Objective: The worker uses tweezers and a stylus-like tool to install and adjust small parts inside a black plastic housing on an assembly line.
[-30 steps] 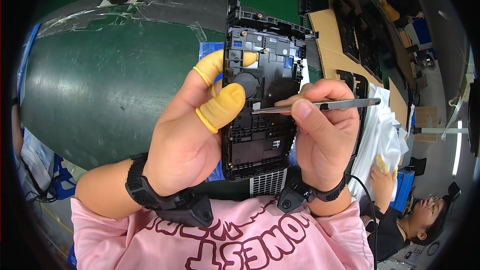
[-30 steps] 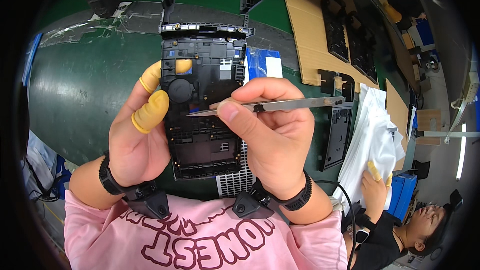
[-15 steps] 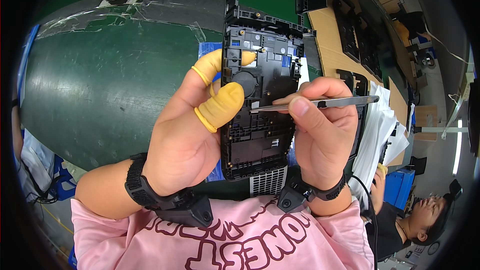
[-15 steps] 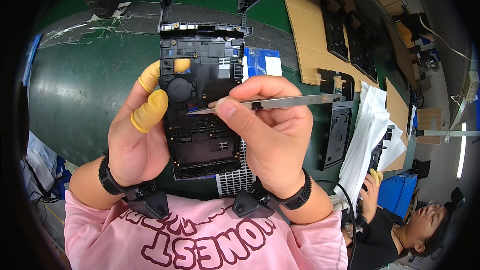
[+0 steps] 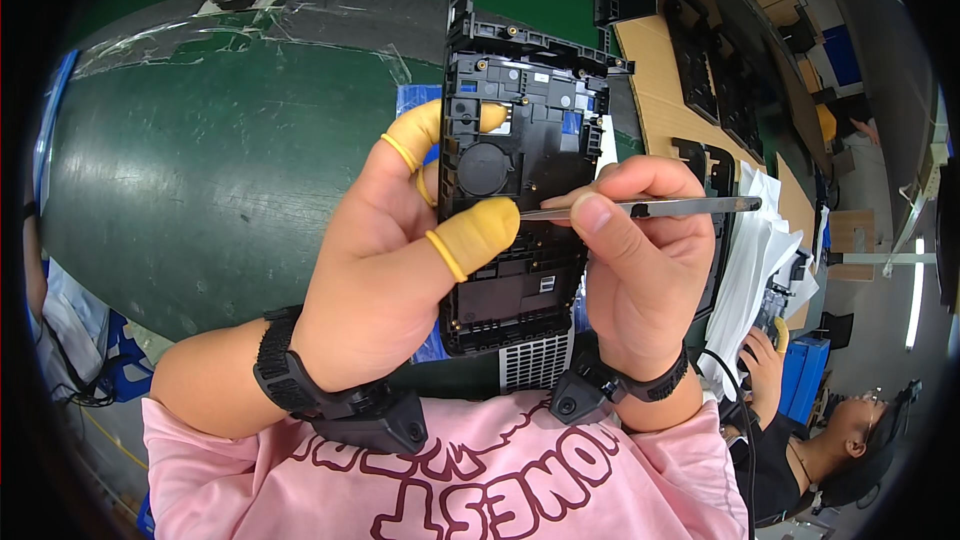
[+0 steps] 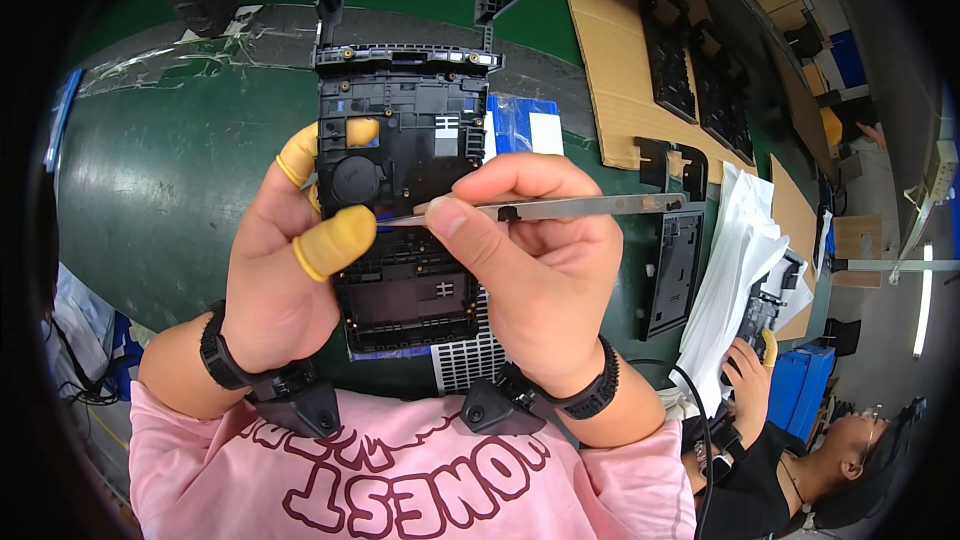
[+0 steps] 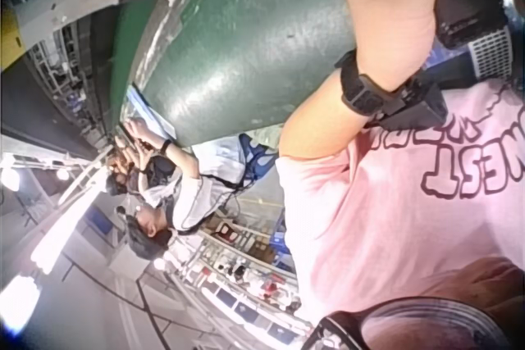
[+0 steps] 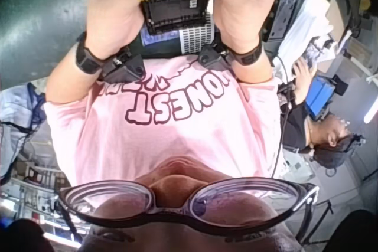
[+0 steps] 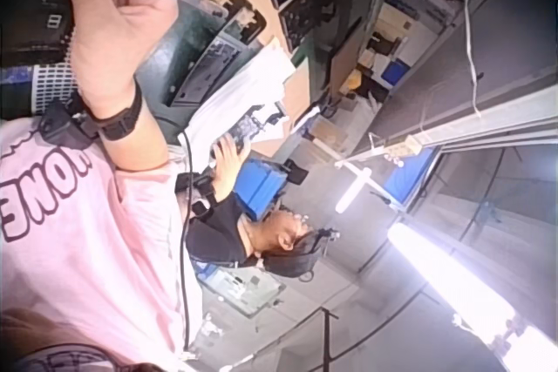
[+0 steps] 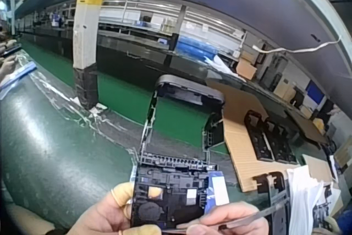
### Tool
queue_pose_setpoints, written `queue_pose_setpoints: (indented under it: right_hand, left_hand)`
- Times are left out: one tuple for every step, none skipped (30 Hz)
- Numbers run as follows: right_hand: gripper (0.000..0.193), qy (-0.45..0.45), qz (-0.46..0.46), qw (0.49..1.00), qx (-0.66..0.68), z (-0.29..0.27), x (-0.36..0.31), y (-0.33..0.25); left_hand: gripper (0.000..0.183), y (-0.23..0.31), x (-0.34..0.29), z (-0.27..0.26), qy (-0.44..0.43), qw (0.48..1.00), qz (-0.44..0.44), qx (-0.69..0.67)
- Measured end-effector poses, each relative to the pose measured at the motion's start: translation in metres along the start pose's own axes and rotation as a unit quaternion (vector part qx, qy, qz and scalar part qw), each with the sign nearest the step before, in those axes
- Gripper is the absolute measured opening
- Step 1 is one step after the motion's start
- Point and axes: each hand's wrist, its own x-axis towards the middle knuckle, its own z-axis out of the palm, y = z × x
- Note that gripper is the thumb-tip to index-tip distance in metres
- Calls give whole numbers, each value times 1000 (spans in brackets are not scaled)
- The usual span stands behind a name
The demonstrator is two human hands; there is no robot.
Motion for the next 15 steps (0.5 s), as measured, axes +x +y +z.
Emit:
queue_pose_setpoints:
  right_hand:
    - [17,-3,-4,1000,-4,0,0,0]
    - [17,-4,-4,1000,-5,1,-1,0]
    - [17,-2,-18,1000,-16,2,-3,0]
    - [17,0,-33,999,-27,3,-3,0]
    - [17,1,-34,999,-28,2,-3,0]
    - [17,-6,-40,999,-23,2,-4,-1]
    - [17,-12,-47,999,-18,2,-4,-2]
    - [17,-12,-48,999,-18,1,-5,-4]
    - [17,-4,-27,1000,-8,1,-4,-6]
    - [17,4,-5,1000,3,-1,-2,-7]
    - [18,-1,-7,998,68,-6,0,-7]
    - [16,-24,-46,996,75,-16,1,-9]
    - [15,-21,-55,994,87,-23,0,-18]
    - [14,-17,-64,993,100,-32,-2,-27]
    - [15,-19,-89,989,115,-43,-6,-37]
  left_hand:
    - [48,0,0,1,11,1000,4,23]
    - [48,1,-1,2,11,1000,5,23]
    - [49,1,-1,2,16,1000,10,16]
    - [50,1,-1,3,22,1000,15,9]
    - [50,2,-1,4,21,1000,15,9]
    - [51,3,-1,5,21,999,22,12]
    - [51,4,-2,7,21,999,29,16]
    - [51,4,-2,7,20,999,30,17]
    - [51,5,0,6,21,1000,19,12]
    - [51,6,1,4,23,1000,8,7]
    - [51,6,1,2,23,1000,10,10]
    - [51,8,3,1,3,1000,-17,-17]
    - [50,8,3,1,-12,998,-44,-42]
    - [50,7,4,0,-13,998,-43,-36]
    - [49,5,5,1,-22,997,-55,-52]
